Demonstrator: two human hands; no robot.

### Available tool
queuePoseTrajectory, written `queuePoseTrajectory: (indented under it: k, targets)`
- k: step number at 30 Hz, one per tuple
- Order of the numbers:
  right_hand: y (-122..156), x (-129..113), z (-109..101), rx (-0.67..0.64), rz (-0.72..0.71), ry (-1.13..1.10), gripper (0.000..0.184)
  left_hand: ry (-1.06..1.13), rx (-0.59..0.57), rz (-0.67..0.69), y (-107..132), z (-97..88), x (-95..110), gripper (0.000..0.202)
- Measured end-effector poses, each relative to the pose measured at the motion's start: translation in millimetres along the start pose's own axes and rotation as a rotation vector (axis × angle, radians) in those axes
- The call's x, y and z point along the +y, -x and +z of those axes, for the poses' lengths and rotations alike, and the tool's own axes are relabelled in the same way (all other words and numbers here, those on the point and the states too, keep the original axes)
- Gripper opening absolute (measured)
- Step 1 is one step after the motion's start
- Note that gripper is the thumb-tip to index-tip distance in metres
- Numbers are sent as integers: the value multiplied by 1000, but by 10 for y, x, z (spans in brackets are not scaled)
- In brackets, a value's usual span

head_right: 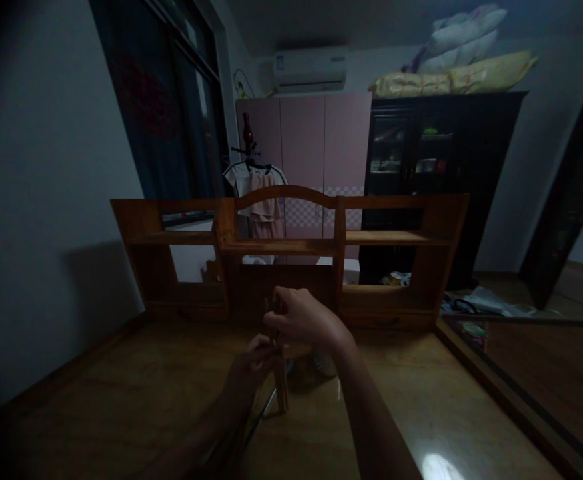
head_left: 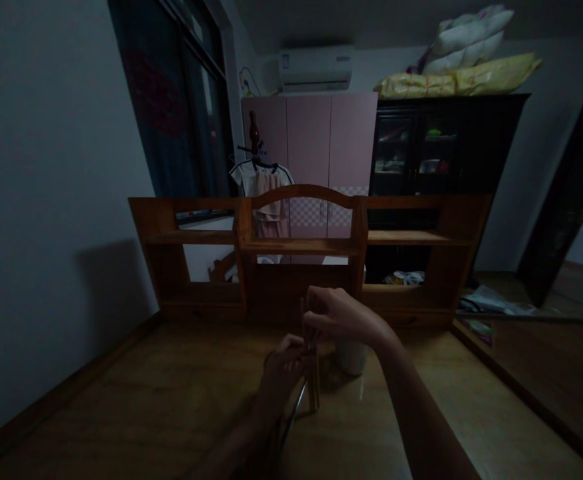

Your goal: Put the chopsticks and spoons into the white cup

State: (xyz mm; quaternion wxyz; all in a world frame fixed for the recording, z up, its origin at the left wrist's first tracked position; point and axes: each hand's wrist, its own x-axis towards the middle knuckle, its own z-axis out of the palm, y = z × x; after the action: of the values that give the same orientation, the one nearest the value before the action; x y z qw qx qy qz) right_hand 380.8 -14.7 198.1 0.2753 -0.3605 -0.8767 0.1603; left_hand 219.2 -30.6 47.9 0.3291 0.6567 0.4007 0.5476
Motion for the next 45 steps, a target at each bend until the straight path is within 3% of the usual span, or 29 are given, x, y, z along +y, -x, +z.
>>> queuePoseTrajectory:
  k: [7,12,16,24,29,35,45]
  targets:
    - [84,103,-169,-253,-34,-175,17,-16,-211,-131,234,148,165,31]
    - [148,140,-253,-413,-88,-278,22,-47,-332,-62,293,155,183,42]
    - [135,158,-224,-438,-84,-309,30,-23,-357,-24,295,176,124,42]
    - [94,147,-187,-376,-66,-300,24,57,-385,-66,277,193,107,40]
    - [103,165,-228,-336,-115,-287,23,59,-299,-81,268,178,69,28]
    - [83,247,-235,-311,-117,-233,25,-78,-157,-29,273,130,193,30]
    - [66,242,-197,-309,-80,-239,25,-63,-131,-98,289,162,190,27]
